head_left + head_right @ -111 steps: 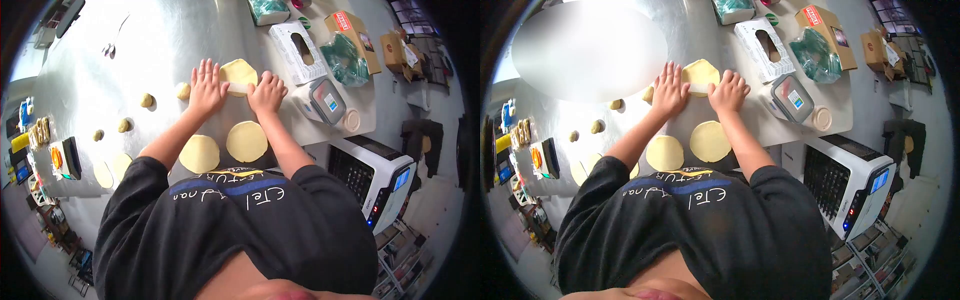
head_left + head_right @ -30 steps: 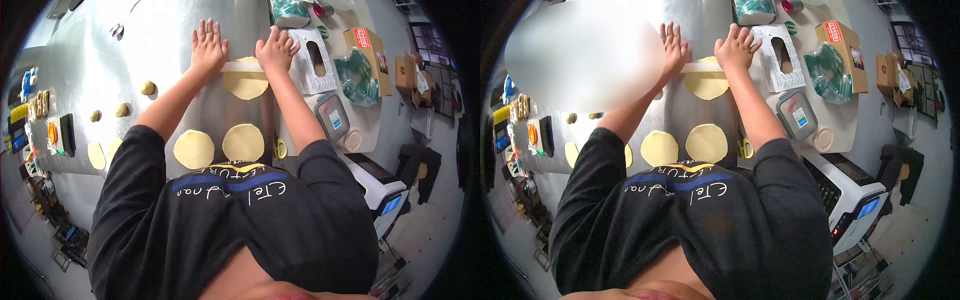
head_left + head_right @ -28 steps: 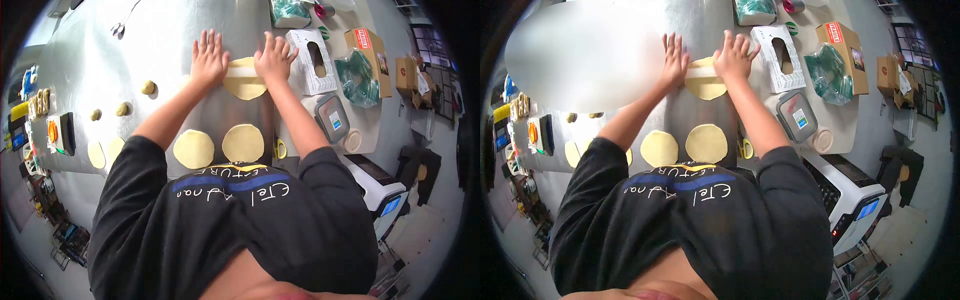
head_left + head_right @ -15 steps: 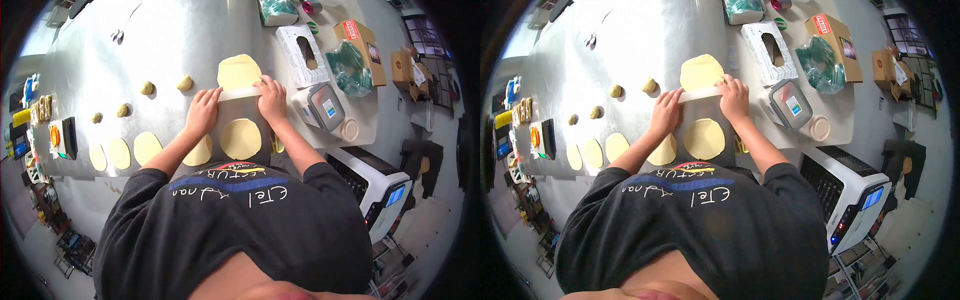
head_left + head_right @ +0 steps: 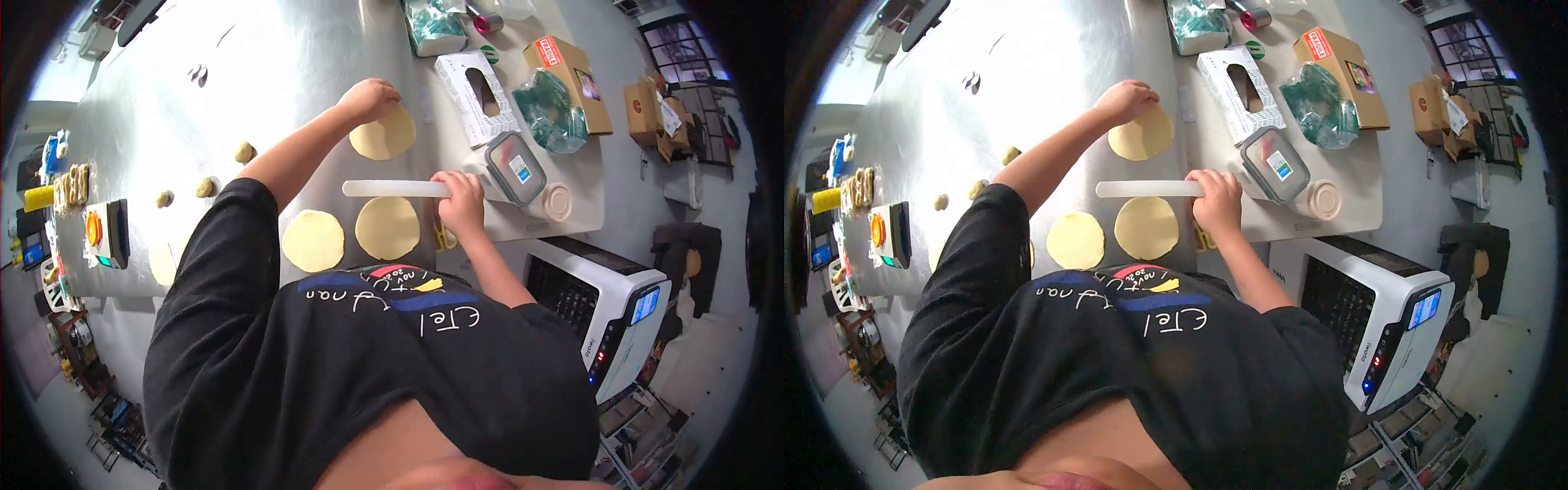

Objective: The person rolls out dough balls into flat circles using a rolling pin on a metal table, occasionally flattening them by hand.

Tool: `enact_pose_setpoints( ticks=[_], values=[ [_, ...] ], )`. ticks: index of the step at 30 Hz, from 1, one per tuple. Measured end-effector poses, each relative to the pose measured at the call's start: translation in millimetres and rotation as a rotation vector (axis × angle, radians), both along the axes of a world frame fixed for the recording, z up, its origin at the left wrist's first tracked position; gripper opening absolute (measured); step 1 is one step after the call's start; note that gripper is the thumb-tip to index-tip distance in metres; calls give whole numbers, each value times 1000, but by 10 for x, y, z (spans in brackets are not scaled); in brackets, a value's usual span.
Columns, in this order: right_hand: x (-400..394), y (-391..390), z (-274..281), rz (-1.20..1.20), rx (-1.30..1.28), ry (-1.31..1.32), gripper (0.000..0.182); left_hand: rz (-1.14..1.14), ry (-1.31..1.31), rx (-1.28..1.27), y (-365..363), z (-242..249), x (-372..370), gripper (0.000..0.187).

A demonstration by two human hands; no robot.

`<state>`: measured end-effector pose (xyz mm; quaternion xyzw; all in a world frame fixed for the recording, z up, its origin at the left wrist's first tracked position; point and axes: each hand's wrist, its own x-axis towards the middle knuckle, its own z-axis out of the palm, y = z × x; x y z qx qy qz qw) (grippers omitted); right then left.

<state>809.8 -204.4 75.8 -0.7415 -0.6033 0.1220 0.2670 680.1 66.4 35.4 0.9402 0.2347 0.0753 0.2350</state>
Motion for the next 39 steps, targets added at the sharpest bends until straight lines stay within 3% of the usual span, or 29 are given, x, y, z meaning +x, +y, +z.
enact_pose_setpoints(
  ticks=[8, 13, 15, 16, 18, 20, 22, 25, 30, 35, 39],
  values=[
    [146, -213, -8, -41, 23, 52, 34, 76, 54, 19, -126, 27, -110, 24],
    [128, 103, -32, 12, 36, 29, 34, 105, 72, 44, -119, -19, -159, 28],
    [140, 436, -118, 112, 96, 6, 33, 299, 21, -326, -30, -45, -205, 33],
    [123, 611, -143, 113, 80, -13, 30, 489, -139, -410, -27, -43, -263, 36],
    [104, 959, -213, 108, 104, -82, 25, 662, -331, -235, -151, 212, -459, 35],
    [162, 1251, -268, 126, 67, -108, 23, 784, -134, -237, -570, 609, -522, 37],
    [227, 1463, -297, 156, -29, -161, 17, 605, 27, 96, -796, 195, -603, 46],
    [256, 1657, -397, 192, -27, -161, 16, 720, 101, 69, -956, -137, -588, 56],
    [127, 2135, -477, -11, -15, -316, 17, 770, 182, 168, -528, -222, -487, 57],
    [134, 2305, -474, 66, -5, -379, 51, 780, 128, 283, -365, -273, -468, 57],
    [131, 1899, -588, 81, 40, -390, 54, 766, 93, 280, -884, -250, -474, 60]
  ],
)
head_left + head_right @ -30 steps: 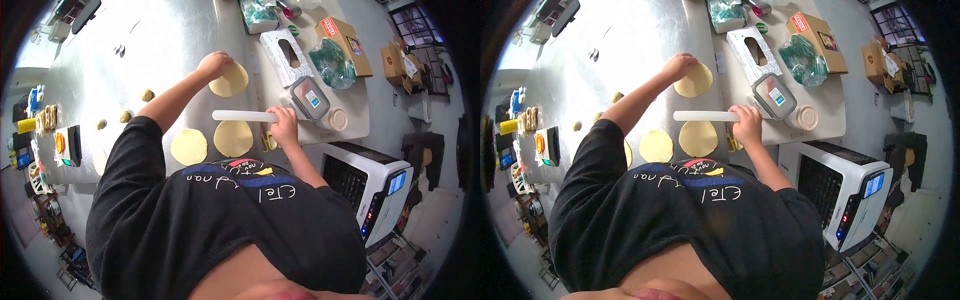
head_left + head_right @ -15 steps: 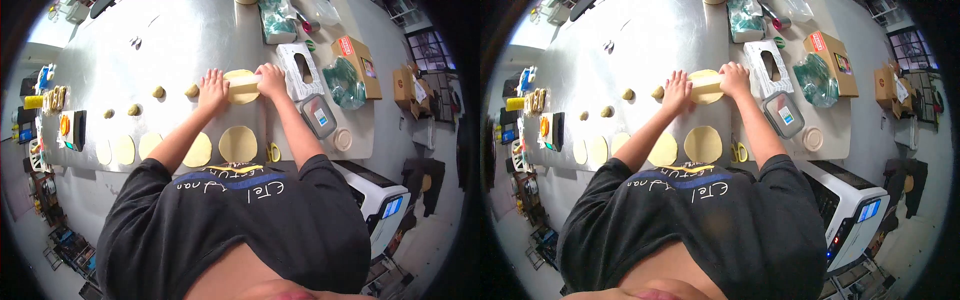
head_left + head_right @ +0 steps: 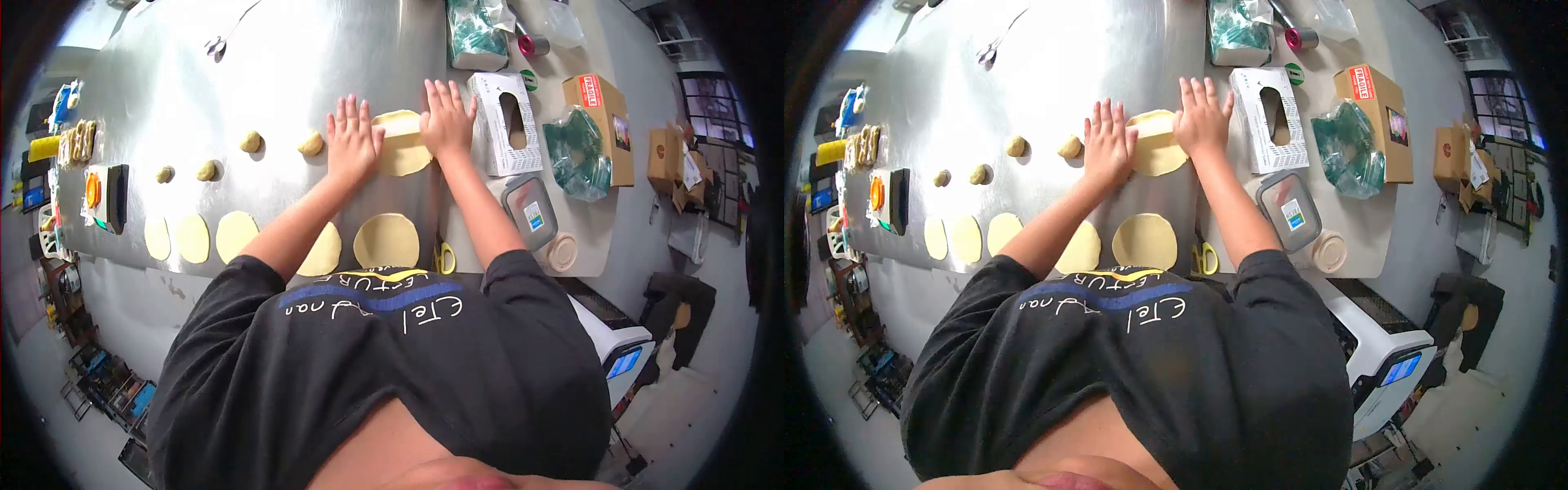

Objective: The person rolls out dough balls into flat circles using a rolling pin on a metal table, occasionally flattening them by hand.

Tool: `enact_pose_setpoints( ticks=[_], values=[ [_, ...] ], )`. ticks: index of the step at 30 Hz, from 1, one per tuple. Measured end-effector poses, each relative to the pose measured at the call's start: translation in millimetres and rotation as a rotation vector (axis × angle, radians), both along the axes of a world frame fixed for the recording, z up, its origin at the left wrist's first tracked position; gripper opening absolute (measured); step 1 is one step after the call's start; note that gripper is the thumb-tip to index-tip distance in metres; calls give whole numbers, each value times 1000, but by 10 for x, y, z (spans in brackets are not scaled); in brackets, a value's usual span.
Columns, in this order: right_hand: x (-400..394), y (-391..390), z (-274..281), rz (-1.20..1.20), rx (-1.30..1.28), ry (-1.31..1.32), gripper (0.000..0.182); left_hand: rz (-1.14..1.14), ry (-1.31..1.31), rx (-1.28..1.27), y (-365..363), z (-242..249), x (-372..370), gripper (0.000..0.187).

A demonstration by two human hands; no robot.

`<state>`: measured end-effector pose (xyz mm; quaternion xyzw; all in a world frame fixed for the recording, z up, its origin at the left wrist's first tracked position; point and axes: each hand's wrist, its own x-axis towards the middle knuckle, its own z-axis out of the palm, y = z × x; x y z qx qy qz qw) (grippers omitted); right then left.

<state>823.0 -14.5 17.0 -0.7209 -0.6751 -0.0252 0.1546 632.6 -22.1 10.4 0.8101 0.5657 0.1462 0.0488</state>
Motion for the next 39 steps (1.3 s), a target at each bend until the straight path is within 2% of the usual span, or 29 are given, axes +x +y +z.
enact_pose_setpoints(
  ticks=[5, 8, 11, 13, 15, 17, 19, 21, 23, 25, 27, 29, 35, 39],
  values=[
    [42, -417, -74, 15, 86, 86, 48, -97, -64, -72, -469, 108, -78, 65],
    [96, -626, -66, 43, 113, 167, 42, -163, -10, -85, -723, 120, -178, 65],
    [133, -823, 1, 14, 78, 102, 38, -242, -1, -81, -937, 159, -297, 64],
    [119, -837, 14, 10, 156, 105, 32, -317, 25, -79, -987, 192, -349, 61],
    [105, -846, 66, 37, 156, 112, 30, -330, -50, -83, -929, 339, -367, 57],
    [106, -859, 165, 0, 151, 158, 29, -276, -228, -113, -775, 411, -395, 51],
    [96, -858, 279, -39, 141, 204, 29, -113, -450, 41, -668, 506, -341, 49],
    [55, -806, 408, -228, 210, 210, 30, 40, -598, 77, -588, 501, -185, 51],
    [48, -742, 528, -244, 156, 199, 32, 1, -541, -53, -408, 336, 7, 56],
    [26, -650, 566, -228, 227, 431, 38, -193, -264, -71, -188, 75, 235, 67],
    [3, -649, 674, -227, 155, 470, 41, -308, 0, -47, -94, 75, 367, 70],
    [20, -724, 711, -225, 187, 520, 42, -313, 33, -80, -97, 117, 396, 71],
    [35, -952, 612, -255, 33, 496, 45, -310, 25, -83, -73, 74, 359, 75],
    [-11, -946, 558, -234, 115, 381, 43, -342, 11, -136, -82, 120, 335, 77]
  ],
)
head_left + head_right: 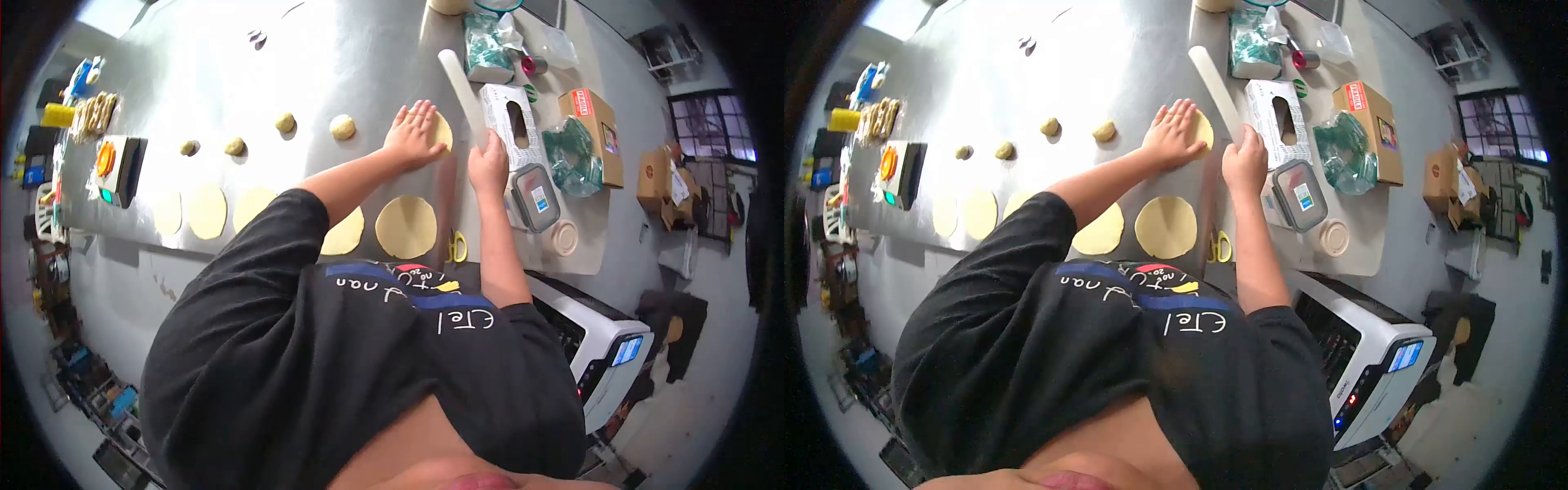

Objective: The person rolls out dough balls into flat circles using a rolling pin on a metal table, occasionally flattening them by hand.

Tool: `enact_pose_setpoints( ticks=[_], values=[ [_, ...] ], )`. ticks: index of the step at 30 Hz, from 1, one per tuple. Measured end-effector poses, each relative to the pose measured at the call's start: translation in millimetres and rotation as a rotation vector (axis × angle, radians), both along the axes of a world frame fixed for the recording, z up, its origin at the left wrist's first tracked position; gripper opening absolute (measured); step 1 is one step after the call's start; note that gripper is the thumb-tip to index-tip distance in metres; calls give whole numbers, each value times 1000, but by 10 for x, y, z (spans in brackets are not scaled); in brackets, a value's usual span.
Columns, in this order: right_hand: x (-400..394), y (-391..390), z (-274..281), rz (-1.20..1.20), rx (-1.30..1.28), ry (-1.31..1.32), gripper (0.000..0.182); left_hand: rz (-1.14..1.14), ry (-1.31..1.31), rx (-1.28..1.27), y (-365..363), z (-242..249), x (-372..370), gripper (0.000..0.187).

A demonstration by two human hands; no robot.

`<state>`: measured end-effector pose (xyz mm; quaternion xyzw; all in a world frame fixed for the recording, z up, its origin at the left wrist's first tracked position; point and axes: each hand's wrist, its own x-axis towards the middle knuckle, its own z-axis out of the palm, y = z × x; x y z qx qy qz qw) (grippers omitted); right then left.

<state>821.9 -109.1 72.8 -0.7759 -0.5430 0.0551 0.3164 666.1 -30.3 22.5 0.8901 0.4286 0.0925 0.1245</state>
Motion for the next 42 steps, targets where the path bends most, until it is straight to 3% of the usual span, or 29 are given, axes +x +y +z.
enact_pose_setpoints(
  ticks=[2, 6, 7, 8, 10, 11, 13, 14, 16, 21, 24, 27, 32, 36, 42],
  values=[
    [26, 26, -41, -31, -9, -96, 42, 79, 55, -17, -21, 32, -73, 79],
    [55, 148, -88, -73, -120, -253, 38, 78, -131, -140, 115, 9, -98, 69],
    [59, 203, -124, -63, -97, -241, 35, 101, -288, -295, 227, -16, -147, 57],
    [83, 247, -150, -67, -102, -247, 35, 295, -585, -504, 196, 164, -271, 51],
    [129, 336, -190, 44, -171, -219, 33, 468, -849, -263, 36, 201, -446, 48],
    [110, 355, -184, 107, -165, -199, 31, 468, -848, -263, -34, 192, -466, 48],
    [21, 327, -204, 149, -210, -195, 30, 364, -658, 74, -94, 172, -502, 49],
    [-11, 337, -205, 190, -254, -194, 30, 368, -655, 76, -63, 108, -516, 49],
    [-24, 394, -362, 208, -203, -212, 21, 244, -154, 52, 12, -28, -546, 51],
    [-108, 817, -425, 6, -174, -342, 34, 273, 12, 57, 531, -48, -370, 53],
    [-24, 1254, -371, -97, -309, -355, 44, 293, -43, 125, 1000, -147, -240, 56],
    [-21, 1328, -464, -67, -276, -395, 53, 262, -20, 114, 1115, -176, -247, 57],
    [-142, 794, -582, 159, -194, -469, 56, 191, 36, 37, 431, -9, -524, 57],
    [-225, 347, -565, 279, -185, -441, 55, 190, -82, 14, -138, -55, -708, 61],
    [-183, -78, -527, 344, 97, -282, 35, 88, -27, 70, -801, 108, -966, 66]
  ],
)
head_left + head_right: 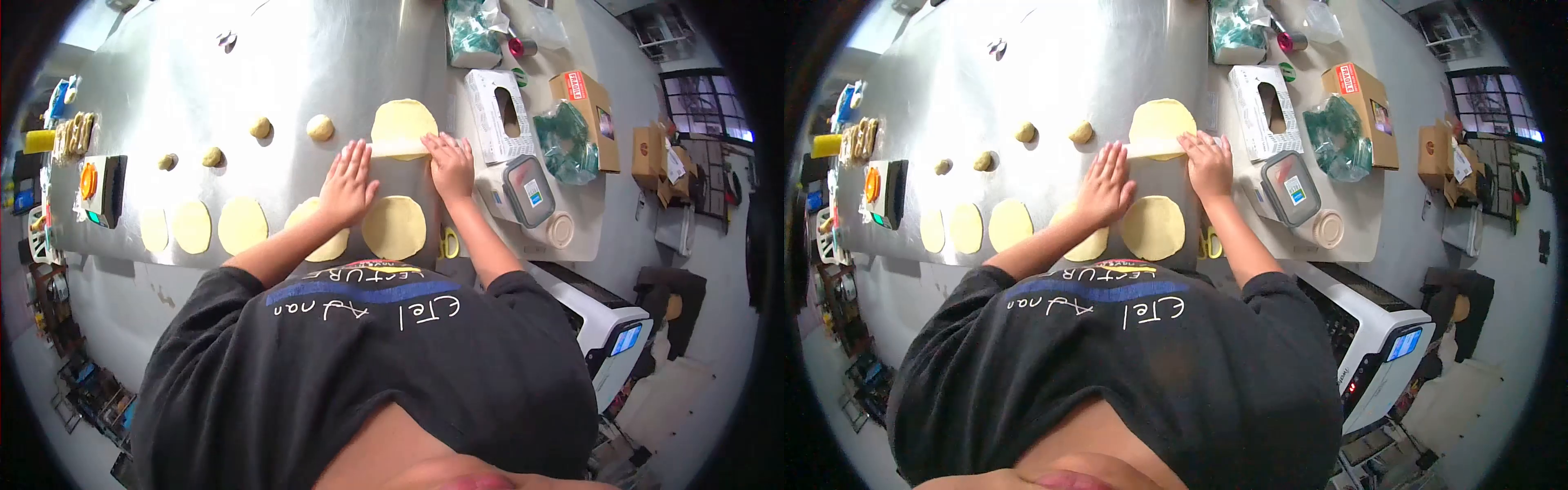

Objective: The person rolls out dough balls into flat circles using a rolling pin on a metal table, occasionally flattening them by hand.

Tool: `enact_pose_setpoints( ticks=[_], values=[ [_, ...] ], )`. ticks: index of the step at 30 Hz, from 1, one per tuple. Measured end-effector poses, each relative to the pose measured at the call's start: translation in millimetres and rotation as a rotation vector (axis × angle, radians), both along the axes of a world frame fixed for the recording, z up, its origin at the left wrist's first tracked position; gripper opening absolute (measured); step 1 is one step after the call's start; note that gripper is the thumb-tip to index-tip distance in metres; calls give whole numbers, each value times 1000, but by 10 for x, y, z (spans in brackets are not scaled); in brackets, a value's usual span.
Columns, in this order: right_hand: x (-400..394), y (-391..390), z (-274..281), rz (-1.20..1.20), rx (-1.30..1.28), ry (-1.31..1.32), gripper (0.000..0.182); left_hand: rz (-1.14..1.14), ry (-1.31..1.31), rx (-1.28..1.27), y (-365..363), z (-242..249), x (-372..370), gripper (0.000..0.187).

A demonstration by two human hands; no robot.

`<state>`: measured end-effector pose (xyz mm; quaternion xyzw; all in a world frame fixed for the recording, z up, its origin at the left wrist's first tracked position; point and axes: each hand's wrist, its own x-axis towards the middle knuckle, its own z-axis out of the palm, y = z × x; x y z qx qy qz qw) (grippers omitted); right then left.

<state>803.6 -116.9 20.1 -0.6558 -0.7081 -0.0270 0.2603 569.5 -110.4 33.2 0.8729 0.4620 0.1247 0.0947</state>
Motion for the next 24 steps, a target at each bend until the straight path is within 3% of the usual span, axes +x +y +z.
enact_pose_setpoints(
  ticks=[7, 10, 13, 17, 22, 24],
  values=[
    [27, 16, 163, -37, -20, 57, 26, -163, -76, -181, -30, 324, -303, 58],
    [58, 166, 332, -68, 72, 22, 24, -124, -156, -115, 20, 458, -502, 51],
    [41, 532, 394, -175, -13, 36, 28, 90, -363, -79, 226, 415, -786, 39],
    [-80, 1195, 286, -229, -105, 17, 33, 401, -361, -106, 648, 197, -1267, 45],
    [-326, 1732, 72, -223, -181, -20, 35, 428, -195, -25, 1121, 260, -1628, 64],
    [-422, 1830, 37, -226, -205, 0, 37, 394, -147, -187, 1282, 237, -1633, 70]
  ],
)
